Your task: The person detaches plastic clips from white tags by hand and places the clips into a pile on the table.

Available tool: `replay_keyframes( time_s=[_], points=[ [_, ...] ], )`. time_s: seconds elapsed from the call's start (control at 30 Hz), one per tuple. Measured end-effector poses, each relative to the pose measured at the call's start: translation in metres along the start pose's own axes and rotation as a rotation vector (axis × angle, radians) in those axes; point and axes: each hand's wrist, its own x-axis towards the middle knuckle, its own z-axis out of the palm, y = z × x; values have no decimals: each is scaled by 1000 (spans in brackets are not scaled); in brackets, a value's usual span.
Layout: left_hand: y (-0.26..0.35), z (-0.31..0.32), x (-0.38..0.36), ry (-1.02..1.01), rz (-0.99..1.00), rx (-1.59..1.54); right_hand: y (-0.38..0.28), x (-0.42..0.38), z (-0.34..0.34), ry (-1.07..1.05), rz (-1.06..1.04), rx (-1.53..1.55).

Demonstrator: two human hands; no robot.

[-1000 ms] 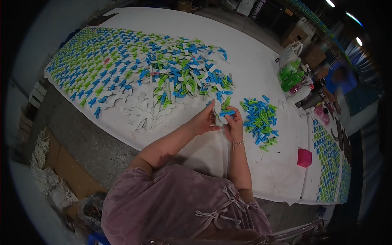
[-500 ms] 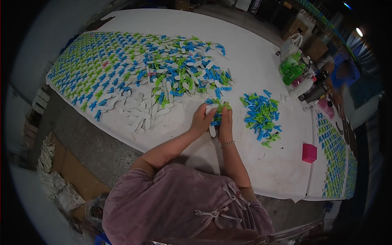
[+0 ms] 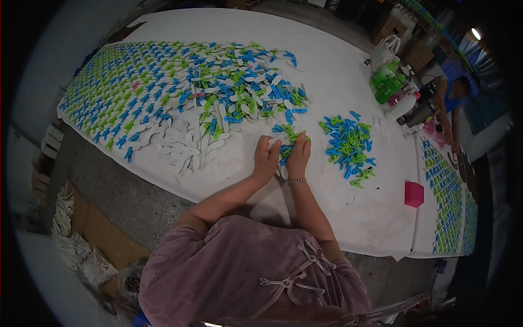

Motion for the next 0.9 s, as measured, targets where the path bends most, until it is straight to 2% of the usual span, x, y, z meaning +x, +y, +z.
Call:
replay_keyframes(
  time_s=[0.07, 0.13, 0.17, 0.23, 0.27, 0.3, 0.37, 0.5, 0.53, 0.6, 0.67, 0.7, 0.73, 0.77, 0.83, 0.87, 0.9],
  points=[
    [-8, 1, -2, 5, -34, -13, 9, 5, -1, 27, -12, 1],
    [-9, 0, -2, 61, -24, -26, 9, 10, -7, 64, 198, 155],
    [-10, -2, -1, 64, -23, -26, 8, 14, -13, 61, 198, 155],
    [5, -9, 6, 113, -73, -184, 4, 22, -26, 27, 411, 481],
    [2, -14, 10, 116, -72, -184, 6, 24, -30, -101, 441, 445],
    [-4, -19, 14, 67, -109, -169, -2, 19, -30, -103, 443, 445],
    [-7, -22, 16, 17, -147, -153, -25, 5, -29, -440, 510, 480],
    [4, -24, 15, -38, -76, 51, -14, 1, -21, -509, 394, 367],
    [6, -26, 15, -53, -75, 157, -14, 0, -20, -491, 415, 325],
    [1, -26, 15, -35, -53, 152, -12, -2, -15, -473, 438, 282],
    [-5, -23, 15, -22, -31, 142, -6, -6, -8, -283, 411, 363],
    [-7, -20, 17, 62, -33, 74, -3, -6, -6, -283, 409, 360],
    [-10, -18, 18, 147, -35, 5, 0, -6, -5, -191, 329, 408],
    [-18, -20, 22, 148, -35, 2, 2, -5, -5, -101, 250, 454],
    [-35, -34, 36, 288, -108, -78, 2, 1, -15, -54, 243, 462],
    [-38, -38, 39, 293, -105, -80, 0, 6, -22, -6, 238, 472],
    [-35, -43, 43, 281, -196, -269, -2, 14, -29, 48, 182, 421]
  ],
)
